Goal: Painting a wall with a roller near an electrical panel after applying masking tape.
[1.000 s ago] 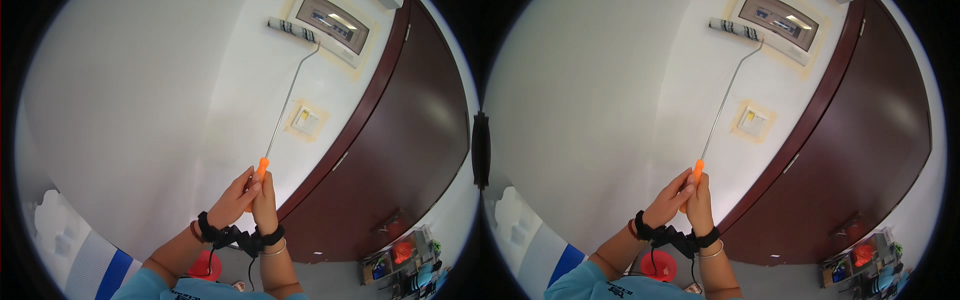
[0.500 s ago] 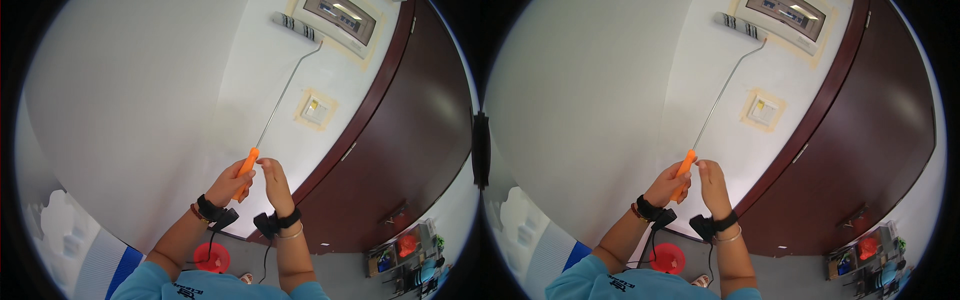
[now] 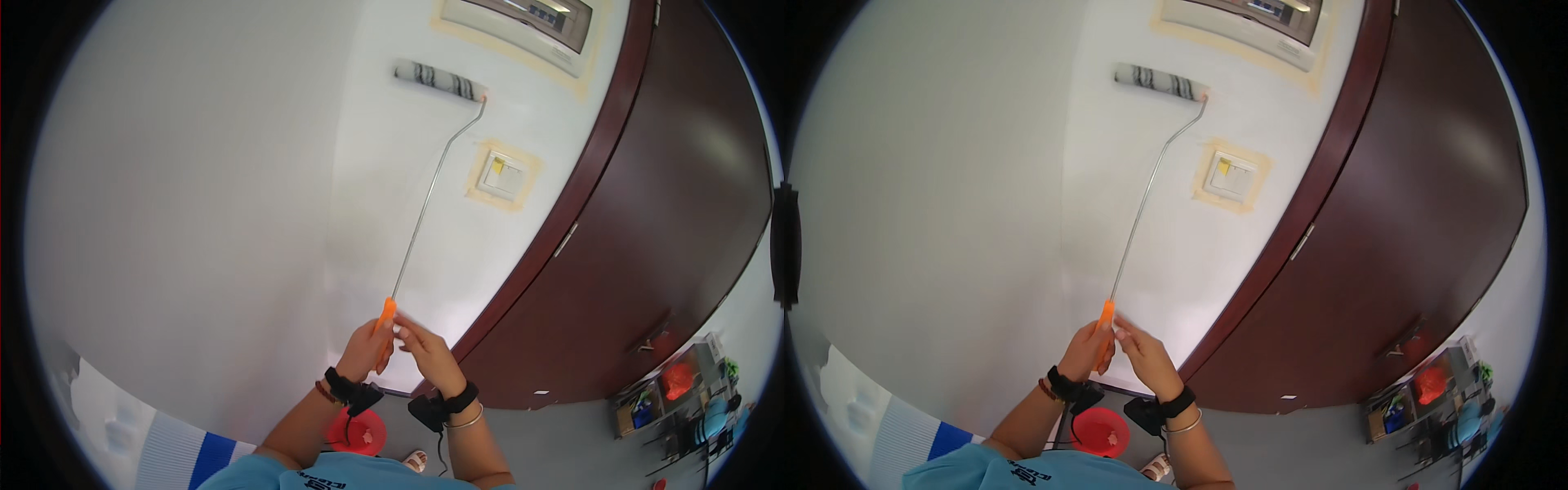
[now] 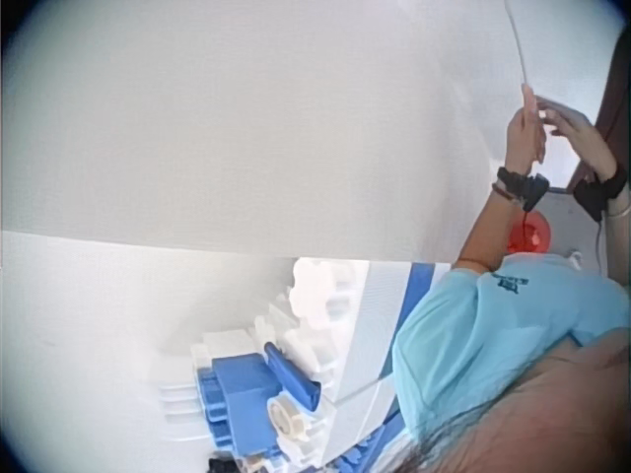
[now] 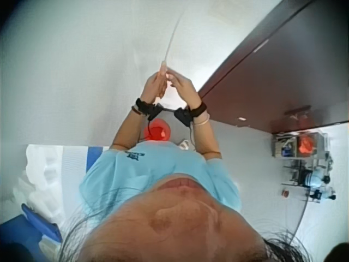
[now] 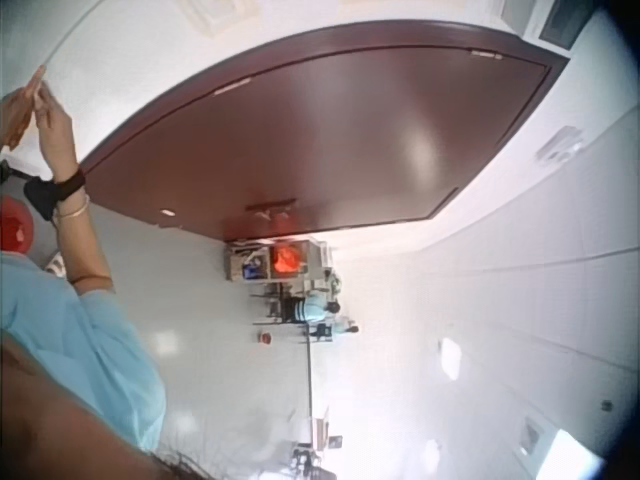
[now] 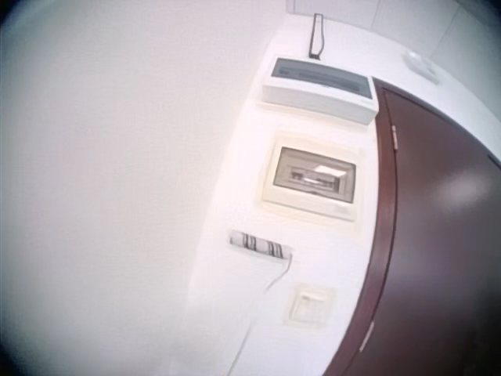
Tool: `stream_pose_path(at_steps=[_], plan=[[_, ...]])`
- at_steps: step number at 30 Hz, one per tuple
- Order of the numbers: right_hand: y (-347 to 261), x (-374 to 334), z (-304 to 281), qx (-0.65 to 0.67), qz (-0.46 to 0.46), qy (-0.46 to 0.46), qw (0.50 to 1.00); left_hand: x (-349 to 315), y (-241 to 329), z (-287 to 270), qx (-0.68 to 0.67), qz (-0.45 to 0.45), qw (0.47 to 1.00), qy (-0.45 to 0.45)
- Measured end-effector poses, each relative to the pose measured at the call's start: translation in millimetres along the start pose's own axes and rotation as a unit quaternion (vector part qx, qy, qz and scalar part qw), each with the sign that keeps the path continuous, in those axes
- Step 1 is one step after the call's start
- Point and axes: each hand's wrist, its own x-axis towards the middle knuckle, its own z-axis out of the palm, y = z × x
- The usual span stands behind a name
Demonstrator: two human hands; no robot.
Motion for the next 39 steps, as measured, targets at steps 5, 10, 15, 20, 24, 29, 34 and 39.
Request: stream_pose_path(at_steps=[5,10,15,20,24,29,34,39], plan=[[23.8,-0.2,13.9,0.143,0.078,-0.099,0.982,-9.8,-4.9,-12.0,0.03,-0.01,0.999,-0.023],[27.8,-2.7,21.1,0.154,0.11,-0.146,0.971,-19.4,-23.3,-24.4,0.041,-0.03,0.999,0.0],[43.1,-11.8,27.6,0.212,0.132,-0.167,0.954,-28.2,-32.7,-25.8,0.025,-0.057,0.998,-0.009],[51.2,-26.5,30.3,0.228,0.14,-0.157,0.951,-32.4,-44.5,-25.4,0.016,-0.063,0.998,-0.017],[42.0,-33.4,35.2,0.239,0.167,-0.171,0.941,-39.6,-54.9,-32.1,-0.013,-0.069,0.998,-0.009],[43.7,-62.7,21.0,0.183,0.158,-0.109,0.964,-47.0,-50.6,-25.8,-0.005,-0.044,0.999,0.022],[64.0,-115.4,-5.2,0.159,0.231,0.008,0.96,-32.4,-11.5,-24.9,-0.006,0.062,0.998,0.033],[84.4,-165.6,-21.6,0.176,0.24,0.082,0.951,-4.2,46.5,-20.0,0.012,0.142,0.988,0.05]])
